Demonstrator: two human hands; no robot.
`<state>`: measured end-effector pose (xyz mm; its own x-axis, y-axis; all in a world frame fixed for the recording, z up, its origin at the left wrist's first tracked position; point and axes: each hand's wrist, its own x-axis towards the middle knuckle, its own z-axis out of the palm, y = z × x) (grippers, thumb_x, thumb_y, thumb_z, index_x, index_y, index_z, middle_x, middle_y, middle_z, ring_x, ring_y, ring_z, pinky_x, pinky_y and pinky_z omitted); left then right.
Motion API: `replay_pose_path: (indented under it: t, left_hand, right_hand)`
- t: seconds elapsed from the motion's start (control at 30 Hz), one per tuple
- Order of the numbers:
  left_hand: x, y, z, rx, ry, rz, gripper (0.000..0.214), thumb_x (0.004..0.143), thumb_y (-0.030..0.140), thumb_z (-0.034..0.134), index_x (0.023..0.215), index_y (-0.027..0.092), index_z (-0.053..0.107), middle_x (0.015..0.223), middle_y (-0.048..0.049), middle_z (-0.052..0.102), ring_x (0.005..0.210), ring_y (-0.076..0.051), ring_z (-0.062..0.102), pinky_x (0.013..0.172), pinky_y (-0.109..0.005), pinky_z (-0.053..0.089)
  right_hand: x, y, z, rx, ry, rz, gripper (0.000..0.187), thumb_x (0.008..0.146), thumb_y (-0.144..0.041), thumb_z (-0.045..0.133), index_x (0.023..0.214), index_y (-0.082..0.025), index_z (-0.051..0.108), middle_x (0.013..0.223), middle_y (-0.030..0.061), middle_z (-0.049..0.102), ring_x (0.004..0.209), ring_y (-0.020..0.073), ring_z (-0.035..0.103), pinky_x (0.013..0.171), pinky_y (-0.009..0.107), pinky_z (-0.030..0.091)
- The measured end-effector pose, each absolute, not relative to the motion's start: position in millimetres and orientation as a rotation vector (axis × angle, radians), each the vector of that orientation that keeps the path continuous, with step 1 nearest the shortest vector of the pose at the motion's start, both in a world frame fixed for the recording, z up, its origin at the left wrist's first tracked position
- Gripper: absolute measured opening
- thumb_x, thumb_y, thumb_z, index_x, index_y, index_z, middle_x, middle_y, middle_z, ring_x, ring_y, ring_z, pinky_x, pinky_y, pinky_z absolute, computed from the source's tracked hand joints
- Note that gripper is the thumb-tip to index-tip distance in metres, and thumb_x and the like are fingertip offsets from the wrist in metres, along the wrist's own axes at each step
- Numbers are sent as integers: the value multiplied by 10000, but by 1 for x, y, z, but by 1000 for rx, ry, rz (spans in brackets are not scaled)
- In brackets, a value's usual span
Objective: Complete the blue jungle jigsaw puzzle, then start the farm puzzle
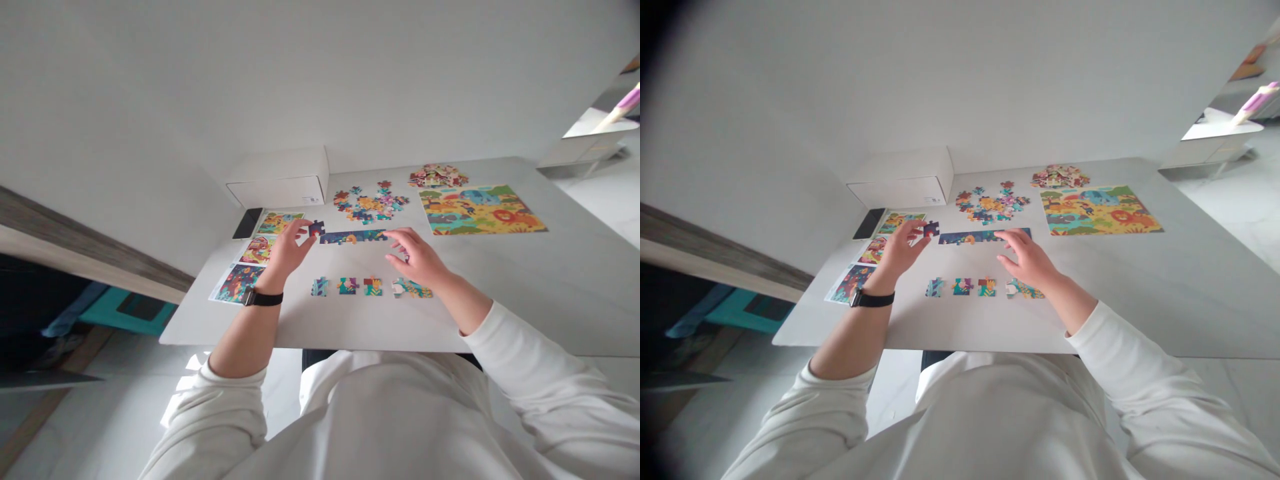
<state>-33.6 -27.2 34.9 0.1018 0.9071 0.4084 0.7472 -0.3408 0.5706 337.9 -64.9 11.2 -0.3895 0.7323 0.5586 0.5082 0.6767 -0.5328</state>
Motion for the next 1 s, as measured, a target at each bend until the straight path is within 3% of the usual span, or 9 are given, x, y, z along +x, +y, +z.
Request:
replay_pose_path:
  t: [0.27, 0.5, 1.0]
  left_hand:
    - [-41, -25, -7, 2381, 1552, 731, 276, 921, 292, 714, 1189, 254, 767, 1288, -80, 795, 1241, -298, 728, 1174, -478, 536]
    - [-42, -22, -9, 2432, 1527, 726, 239, 957, 323, 695, 1147, 276, 833, 1323, -73, 797, 1266, -285, 732, 1191, -472, 539]
    - [-37, -26, -7, 2433, 1575, 711, 265, 981, 328, 673, 1181, 281, 842, 1336, -86, 780, 1247, -291, 731, 1180, -495, 553]
  right_hand:
    - [339, -62, 8, -986, -2058, 398, 531, 980, -247, 672, 1496, -339, 587, 1345, 98, 657, 993, 250, 733, 880, 453, 689]
    - [339, -61, 2, -985, -2065, 434, 511, 981, -242, 677, 1478, -330, 594, 1353, 91, 663, 989, 228, 747, 885, 422, 683]
    - [337, -62, 2, -988, -2091, 465, 443, 987, -272, 666, 1425, -334, 647, 1313, 93, 712, 935, 251, 755, 903, 483, 686]
